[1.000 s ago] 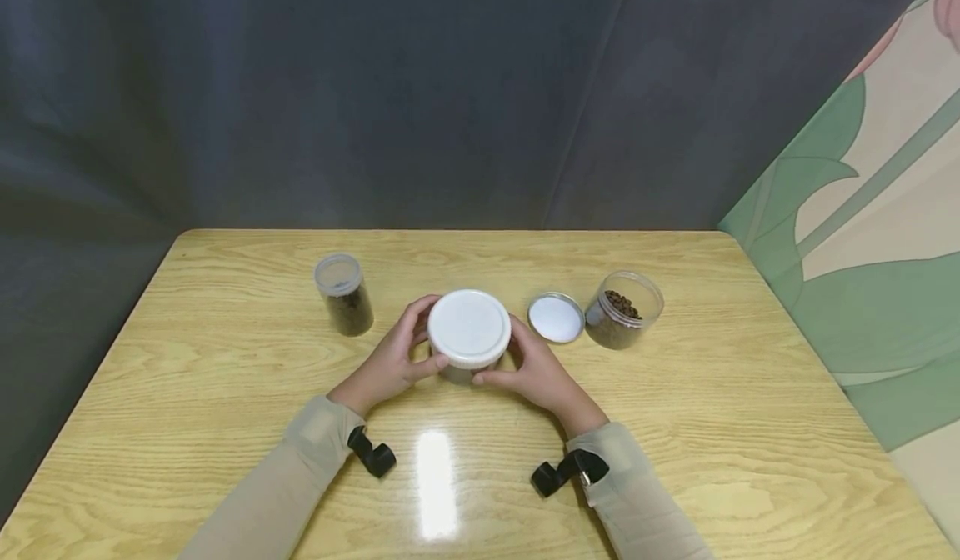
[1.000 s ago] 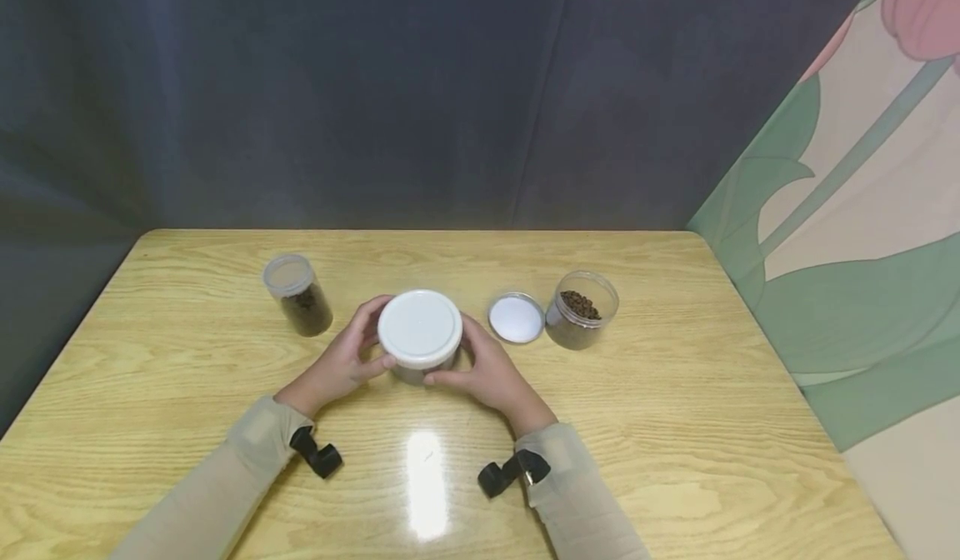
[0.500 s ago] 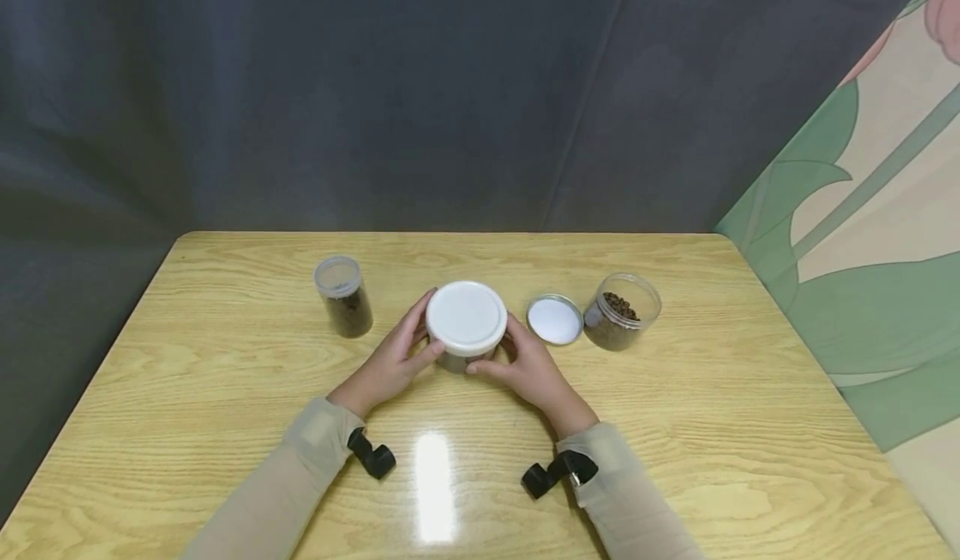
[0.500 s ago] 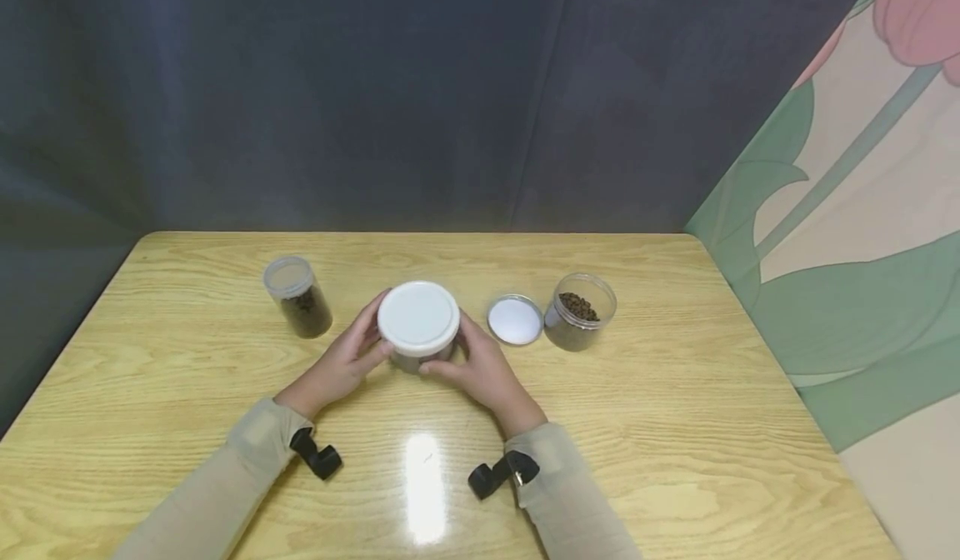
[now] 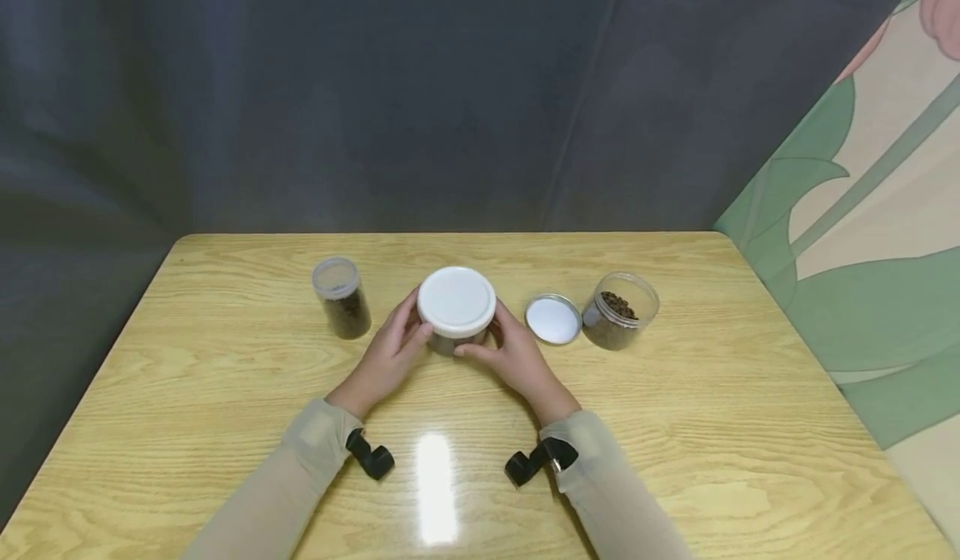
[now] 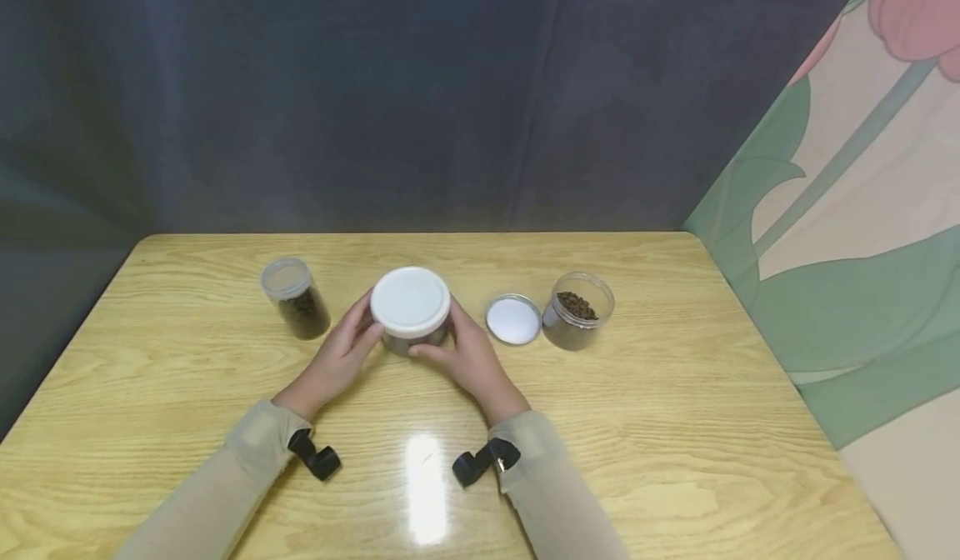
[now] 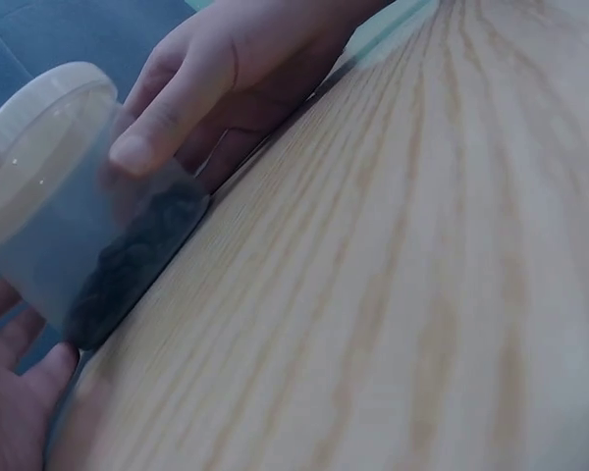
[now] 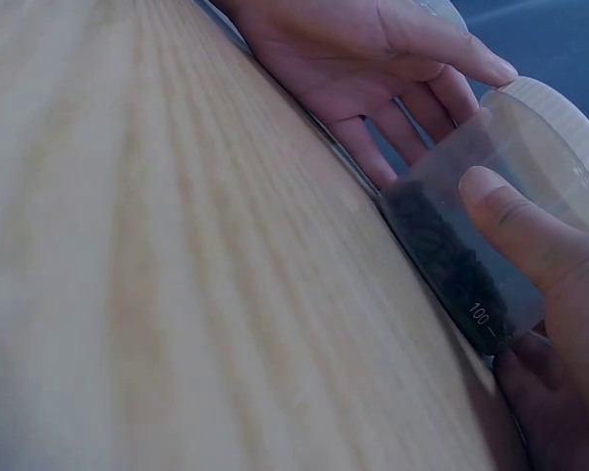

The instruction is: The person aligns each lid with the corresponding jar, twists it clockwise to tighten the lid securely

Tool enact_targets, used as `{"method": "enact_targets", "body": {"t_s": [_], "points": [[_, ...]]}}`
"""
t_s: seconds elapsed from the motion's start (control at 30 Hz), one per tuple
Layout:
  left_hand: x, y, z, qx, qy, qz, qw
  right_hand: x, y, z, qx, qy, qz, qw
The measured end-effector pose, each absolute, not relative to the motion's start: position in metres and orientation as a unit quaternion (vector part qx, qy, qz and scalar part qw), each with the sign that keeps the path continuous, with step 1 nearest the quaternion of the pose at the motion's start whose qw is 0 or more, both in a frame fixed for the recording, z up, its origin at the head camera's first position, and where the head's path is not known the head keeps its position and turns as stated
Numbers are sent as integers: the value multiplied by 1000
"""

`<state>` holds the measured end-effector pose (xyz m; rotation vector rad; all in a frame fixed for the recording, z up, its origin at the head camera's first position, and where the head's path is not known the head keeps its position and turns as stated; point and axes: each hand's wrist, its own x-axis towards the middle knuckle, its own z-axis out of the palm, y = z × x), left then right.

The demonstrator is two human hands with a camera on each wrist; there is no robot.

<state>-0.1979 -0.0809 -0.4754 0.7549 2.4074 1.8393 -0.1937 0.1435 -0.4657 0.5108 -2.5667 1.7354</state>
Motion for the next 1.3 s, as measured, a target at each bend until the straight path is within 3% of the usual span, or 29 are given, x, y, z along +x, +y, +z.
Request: {"method": "enact_targets", "body": {"t_s": [0.6,1.3], "points": [[-201,-74,-476,176,790,585,-57,-214,130,-466,146,-820,552,16],[-201,-75,-476,165,777,606,-45,-216,125,-471,136,-824,550,17]]}}
